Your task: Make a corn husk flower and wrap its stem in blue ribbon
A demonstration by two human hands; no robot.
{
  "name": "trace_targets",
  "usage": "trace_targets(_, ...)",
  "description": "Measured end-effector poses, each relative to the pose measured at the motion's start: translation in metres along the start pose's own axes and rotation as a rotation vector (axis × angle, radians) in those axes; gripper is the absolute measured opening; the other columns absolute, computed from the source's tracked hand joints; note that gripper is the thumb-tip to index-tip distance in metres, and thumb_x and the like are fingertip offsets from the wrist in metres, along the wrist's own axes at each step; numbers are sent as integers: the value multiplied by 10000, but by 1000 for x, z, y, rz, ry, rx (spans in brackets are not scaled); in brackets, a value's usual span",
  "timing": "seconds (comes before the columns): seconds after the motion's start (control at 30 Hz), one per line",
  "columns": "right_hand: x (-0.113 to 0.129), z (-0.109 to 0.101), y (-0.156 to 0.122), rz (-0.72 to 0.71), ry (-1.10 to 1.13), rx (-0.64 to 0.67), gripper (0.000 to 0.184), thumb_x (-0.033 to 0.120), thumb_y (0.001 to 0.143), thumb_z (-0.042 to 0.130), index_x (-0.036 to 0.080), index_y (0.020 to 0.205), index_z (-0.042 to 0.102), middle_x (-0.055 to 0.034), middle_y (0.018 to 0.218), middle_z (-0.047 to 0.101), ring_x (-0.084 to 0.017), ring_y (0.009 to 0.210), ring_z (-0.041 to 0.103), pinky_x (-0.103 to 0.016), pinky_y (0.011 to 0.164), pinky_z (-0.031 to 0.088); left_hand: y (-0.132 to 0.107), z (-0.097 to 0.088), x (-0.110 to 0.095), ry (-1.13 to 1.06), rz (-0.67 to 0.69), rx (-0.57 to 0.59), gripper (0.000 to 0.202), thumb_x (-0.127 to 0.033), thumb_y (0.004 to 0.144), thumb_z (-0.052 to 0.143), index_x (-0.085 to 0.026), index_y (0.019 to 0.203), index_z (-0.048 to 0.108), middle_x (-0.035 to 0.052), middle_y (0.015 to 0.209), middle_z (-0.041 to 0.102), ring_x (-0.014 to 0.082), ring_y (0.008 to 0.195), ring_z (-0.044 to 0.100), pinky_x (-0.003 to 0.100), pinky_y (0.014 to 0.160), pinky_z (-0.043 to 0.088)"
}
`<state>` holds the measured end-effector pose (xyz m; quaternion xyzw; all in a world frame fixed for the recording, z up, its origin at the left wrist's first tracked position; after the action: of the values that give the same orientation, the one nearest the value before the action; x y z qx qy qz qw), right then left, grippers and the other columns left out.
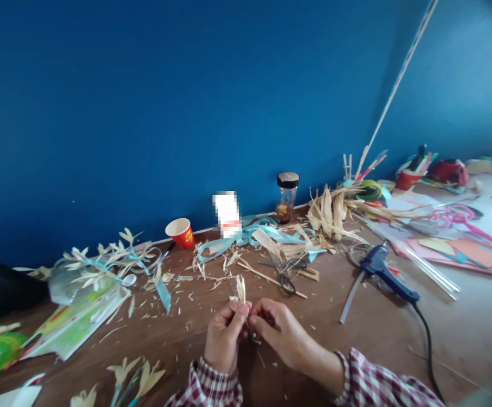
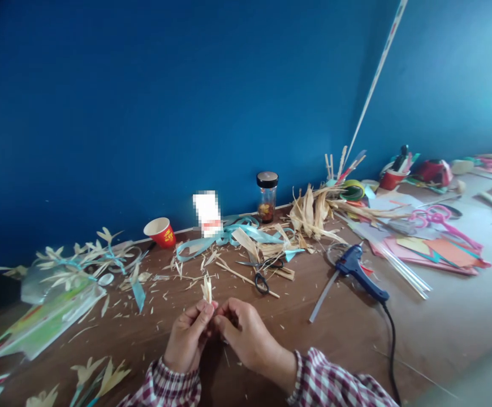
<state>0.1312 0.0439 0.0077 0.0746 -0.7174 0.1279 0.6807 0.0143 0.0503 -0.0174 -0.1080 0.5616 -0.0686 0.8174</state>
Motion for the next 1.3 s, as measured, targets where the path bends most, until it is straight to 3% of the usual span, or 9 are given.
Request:
trace_targets(0.2, -6, -7, -3, -10, 5, -29, 248, 365, 830, 530, 167, 685, 502, 38, 601, 471, -92, 558, 401, -205, 521, 325, -1, 10, 0, 71, -4, 37, 286, -406, 614, 747, -142, 583, 644, 6, 562, 568, 116, 532, 504, 229, 516, 418)
trace_targets(0.33, -9, -22, -7, 27, 3, -95, 191, 283, 791, 532, 173, 649, 469, 45, 569, 450, -95, 537, 392, -212, 510, 318, 2, 16, 6, 205, -69, 2, 327, -441, 557, 765, -140, 672, 708, 11, 520, 591, 111, 457, 479, 225, 445, 397)
trace_targets(0.47, -12, -35, -9, 32, -43, -162, 150, 222, 756, 522, 176, 629, 456, 52, 553, 429, -95, 531, 379, -215, 506, 309, 6, 19, 5, 313, -18, -58, 331, -448, 561, 757, -136, 656, 700, 10, 524, 599, 101, 436, 477, 204, 413, 388)
trace_targets(0.7, -16, -37, -7, 3, -28, -161, 144, 224, 756, 527, 174, 634, 468, 45, 559, 460, -98, 535, 404, -213, 506, 321, 10, 33, -8, 428, -12, 107, 307, -431, 620, 718, -135, 699, 694, 18, 529, 608, 112, 429, 504, 212, 426, 404)
trace_targets(0.77, -17, -37, -7, 16, -34, -160, 167, 248, 768, 539, 170, 631, 482, 39, 560, 478, -98, 533, 421, -211, 501, 327, 12, 34, -12, 454, -9, 90, 306, -428, 609, 717, -136, 698, 698, 32, 569, 632, 117, 444, 509, 219, 428, 414)
trace_targets(0.87, -16, -35, -9, 44, -22, -102, 140, 288, 806, 531, 153, 779, 556, 18, 609, 555, -103, 536, 476, -209, 498, 350, 22, 31, -24, 574, 78, -7, 271, -410, 617, 697, -143, 664, 699, 33, 548, 629, 128, 434, 507, 228, 425, 395)
trace_targets(0.97, -10, -34, -18, 25, -116, -49, 135, 265, 807, 541, 155, 874, 585, 8, 650, 597, -110, 562, 513, -210, 516, 366, 37, 31, -38, 868, 293, -68, 147, -311, 628, 678, -174, 575, 688, 42, 560, 648, 152, 508, 541, 247, 518, 394)
trace_targets(1.13, 3, -29, -44, -15, -292, 100, 89, 168, 771, 551, 172, 806, 633, 12, 658, 612, -112, 592, 524, -204, 537, 365, 56, 26, -38, 997, 320, -87, 95, -224, 596, 697, -212, 504, 674, 20, 525, 613, 146, 514, 515, 246, 543, 329)
trace_targets(1.3, 10, -35, -50, -6, -313, 94, 85, 165, 784, 541, 173, 802, 624, 3, 676, 625, -122, 601, 536, -208, 546, 379, 43, 20, -46, 1072, 399, -121, 115, -259, 628, 709, -238, 740, 723, 20, 668, 623, 147, 531, 515, 249, 524, 334)
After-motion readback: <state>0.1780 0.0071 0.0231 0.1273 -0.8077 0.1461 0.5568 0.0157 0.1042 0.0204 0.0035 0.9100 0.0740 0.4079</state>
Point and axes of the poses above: each hand's wrist, its own y-axis towards the middle knuckle, its own z-axis out of the palm, x = y × z, the point moved 5 cm from there along y, towards the middle knuckle
